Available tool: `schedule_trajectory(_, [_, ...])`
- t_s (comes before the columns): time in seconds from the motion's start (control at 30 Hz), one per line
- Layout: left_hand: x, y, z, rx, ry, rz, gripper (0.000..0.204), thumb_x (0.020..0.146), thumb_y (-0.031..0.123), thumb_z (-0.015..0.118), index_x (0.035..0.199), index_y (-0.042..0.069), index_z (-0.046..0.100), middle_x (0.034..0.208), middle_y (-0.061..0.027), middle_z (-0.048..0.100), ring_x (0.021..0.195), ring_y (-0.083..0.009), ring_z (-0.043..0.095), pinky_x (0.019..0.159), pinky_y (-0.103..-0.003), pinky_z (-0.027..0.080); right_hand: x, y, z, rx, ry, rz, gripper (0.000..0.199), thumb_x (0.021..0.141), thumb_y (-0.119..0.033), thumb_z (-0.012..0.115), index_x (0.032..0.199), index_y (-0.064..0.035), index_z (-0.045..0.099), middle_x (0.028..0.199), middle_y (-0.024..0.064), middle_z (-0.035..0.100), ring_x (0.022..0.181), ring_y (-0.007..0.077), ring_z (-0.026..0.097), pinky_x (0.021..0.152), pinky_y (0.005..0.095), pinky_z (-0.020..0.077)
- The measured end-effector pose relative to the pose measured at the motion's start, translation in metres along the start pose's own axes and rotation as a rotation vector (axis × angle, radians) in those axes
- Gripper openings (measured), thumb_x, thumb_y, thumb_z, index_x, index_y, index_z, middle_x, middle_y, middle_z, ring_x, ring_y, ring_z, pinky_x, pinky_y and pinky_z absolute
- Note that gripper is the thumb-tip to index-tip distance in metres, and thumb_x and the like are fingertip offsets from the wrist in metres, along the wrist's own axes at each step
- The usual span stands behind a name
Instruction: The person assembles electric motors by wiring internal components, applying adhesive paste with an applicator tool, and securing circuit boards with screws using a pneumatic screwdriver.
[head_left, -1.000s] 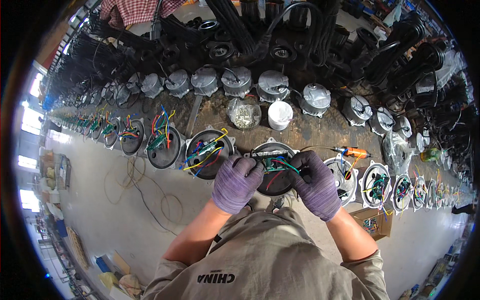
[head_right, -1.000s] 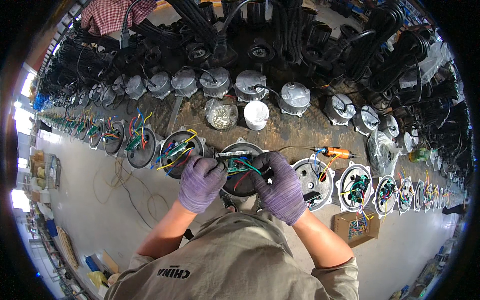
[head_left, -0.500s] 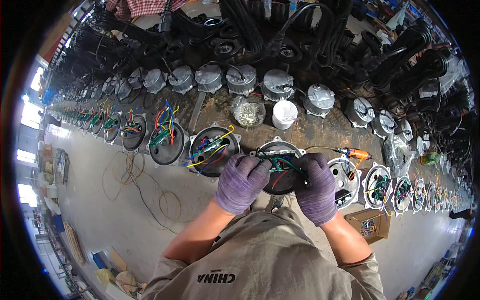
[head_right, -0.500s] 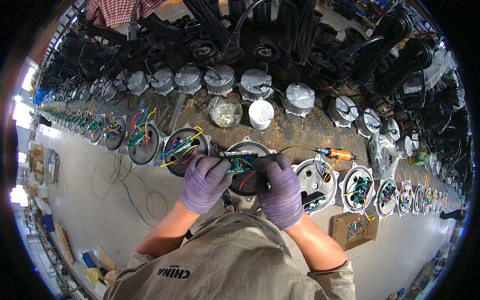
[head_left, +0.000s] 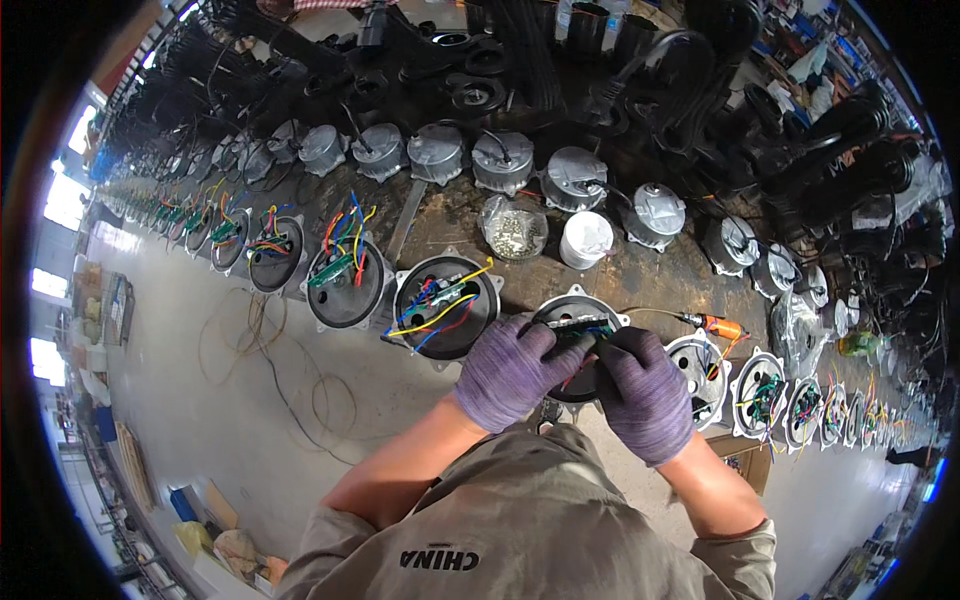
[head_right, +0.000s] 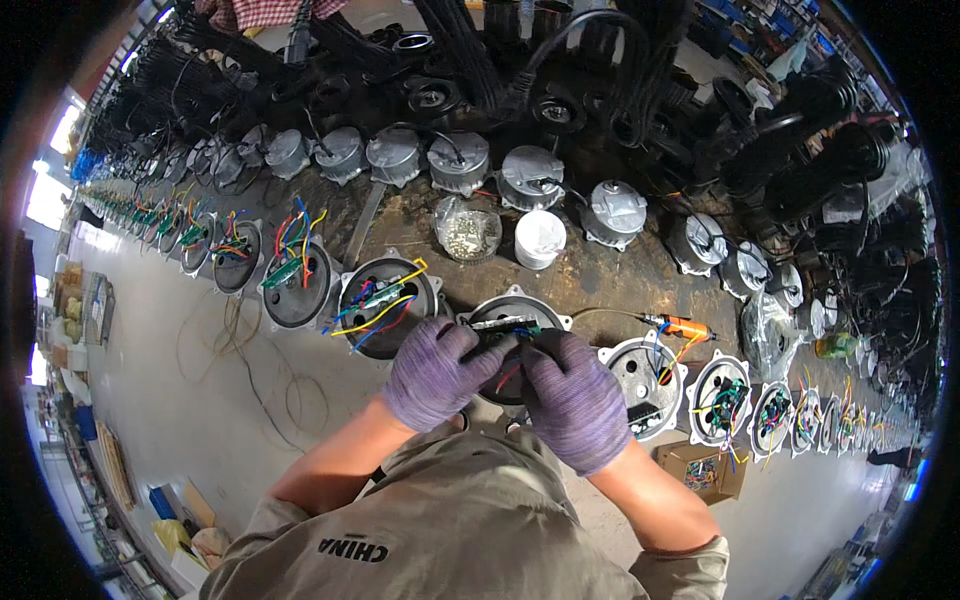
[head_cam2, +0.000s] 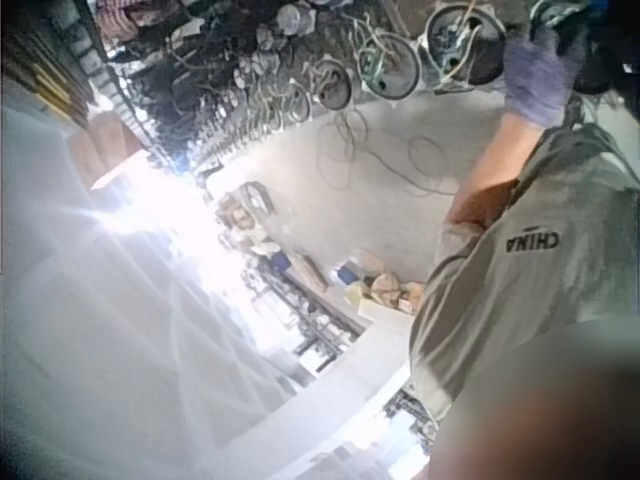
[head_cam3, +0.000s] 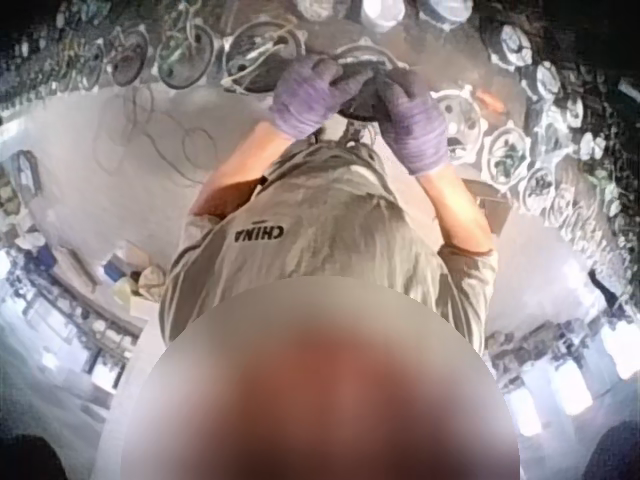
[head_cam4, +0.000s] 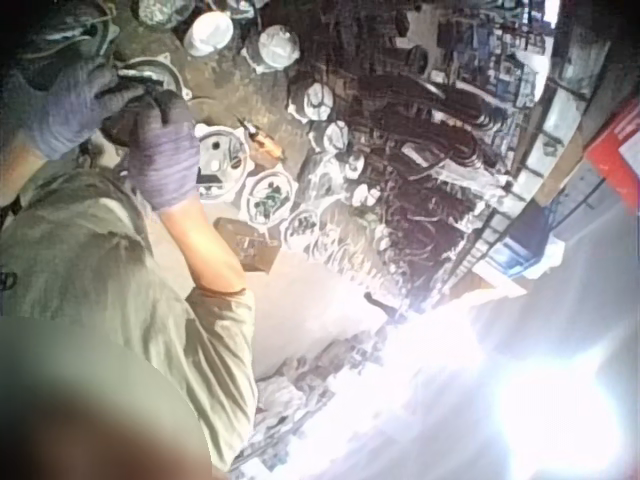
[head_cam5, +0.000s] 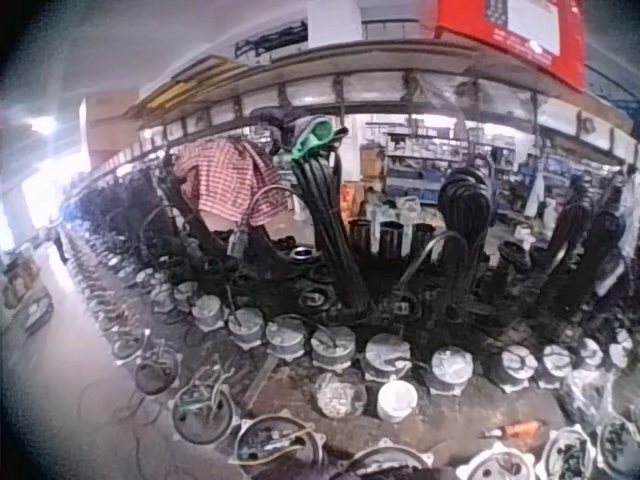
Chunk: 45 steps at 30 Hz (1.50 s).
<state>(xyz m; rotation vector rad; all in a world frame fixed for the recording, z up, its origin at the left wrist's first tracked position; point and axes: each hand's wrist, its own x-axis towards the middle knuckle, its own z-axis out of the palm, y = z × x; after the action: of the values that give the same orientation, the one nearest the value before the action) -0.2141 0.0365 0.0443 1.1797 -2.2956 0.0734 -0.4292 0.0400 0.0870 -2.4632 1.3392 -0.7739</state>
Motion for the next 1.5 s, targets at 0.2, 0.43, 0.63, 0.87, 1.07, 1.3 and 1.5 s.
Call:
schedule_trajectory(0.2, [-0.003, -0.019, 0.001, -0.069, 0.047, 0.102, 0.034, 0.077, 0.022, 0.069, 0.110, 0.026, 0.075, 0.089, -0.0018, 0.056, 0.077, -0.0235, 0.056, 0.064, -0.039, 0.048, 0.028, -0.002, -0.033, 0.124, -0.219, -0.026, 0.034, 0.080, -0.015, 0.082, 0.111, -0.0084, 0.070, 0.108, 0.0145, 0.068, 0.088, 0.0336, 0.072, 0.071, 0.0419, 0.0595])
schedule_trajectory(0.43, [-0.020, -0.044, 0.014, -0.037, 0.189, 0.103, 0.050, 0.073, 0.026, 0.071, 0.122, 0.034, 0.075, 0.087, 0.0034, 0.049, 0.074, -0.0180, 0.050, 0.063, -0.037, 0.044, 0.180, 0.055, -0.009, 0.156, -0.368, -0.075, 0.016, 0.088, -0.016, 0.074, 0.101, -0.0054, 0.074, 0.096, 0.0168, 0.071, 0.084, 0.0379, 0.069, 0.078, 0.0456, 0.0560])
schedule_trajectory(0.63, [-0.021, -0.056, 0.016, -0.178, 0.206, 0.082, 0.052, 0.071, 0.025, 0.071, 0.123, 0.034, 0.074, 0.084, 0.0013, 0.048, 0.072, -0.0193, 0.054, 0.063, -0.039, 0.047, 0.237, 0.130, 0.168, -0.175, -0.850, -0.321, 0.024, 0.086, -0.018, 0.068, 0.106, -0.0079, 0.075, 0.105, 0.0199, 0.073, 0.101, 0.0406, 0.070, 0.089, 0.0489, 0.0556])
schedule_trajectory(0.87, [-0.026, -0.068, 0.024, -0.395, 0.284, -0.047, 0.052, 0.069, 0.021, 0.072, 0.120, 0.031, 0.074, 0.078, 0.0002, 0.048, 0.061, -0.0184, 0.056, 0.051, -0.033, 0.048, 0.259, 0.159, 0.283, -0.433, -1.026, -0.281, 0.028, 0.084, -0.014, 0.067, 0.111, -0.0100, 0.073, 0.108, 0.0209, 0.073, 0.102, 0.0411, 0.070, 0.089, 0.0505, 0.0563])
schedule_trajectory(1.07, [-0.032, -0.067, 0.020, -0.660, 0.206, -0.173, 0.033, 0.078, 0.009, 0.086, 0.106, 0.000, 0.072, 0.115, -0.0206, 0.073, 0.099, -0.0386, 0.071, 0.087, -0.047, 0.055, 0.251, 0.175, 0.312, -0.428, -0.928, -0.262, 0.028, 0.087, -0.012, 0.062, 0.114, -0.0066, 0.070, 0.107, 0.0235, 0.074, 0.100, 0.0428, 0.072, 0.084, 0.0511, 0.0578])
schedule_trajectory(1.3, [-0.032, -0.067, 0.017, -0.624, 0.155, -0.179, 0.032, 0.076, 0.009, 0.087, 0.106, 0.005, 0.074, 0.111, -0.0207, 0.072, 0.100, -0.0394, 0.071, 0.084, -0.048, 0.056, 0.257, 0.149, 0.297, -0.376, -0.951, -0.273, 0.034, 0.098, -0.020, 0.049, 0.117, -0.0011, 0.071, 0.117, 0.0242, 0.073, 0.107, 0.0430, 0.071, 0.090, 0.0492, 0.0566])
schedule_trajectory(1.5, [-0.027, -0.065, 0.011, -0.471, 0.177, -0.153, 0.041, 0.069, 0.014, 0.087, 0.109, 0.017, 0.079, 0.102, -0.0120, 0.069, 0.087, -0.0328, 0.068, 0.070, -0.044, 0.057, 0.252, 0.154, 0.290, -0.406, -0.814, -0.189, 0.029, 0.089, -0.023, 0.063, 0.107, -0.0004, 0.068, 0.102, 0.0249, 0.073, 0.096, 0.0439, 0.071, 0.083, 0.0519, 0.0570])
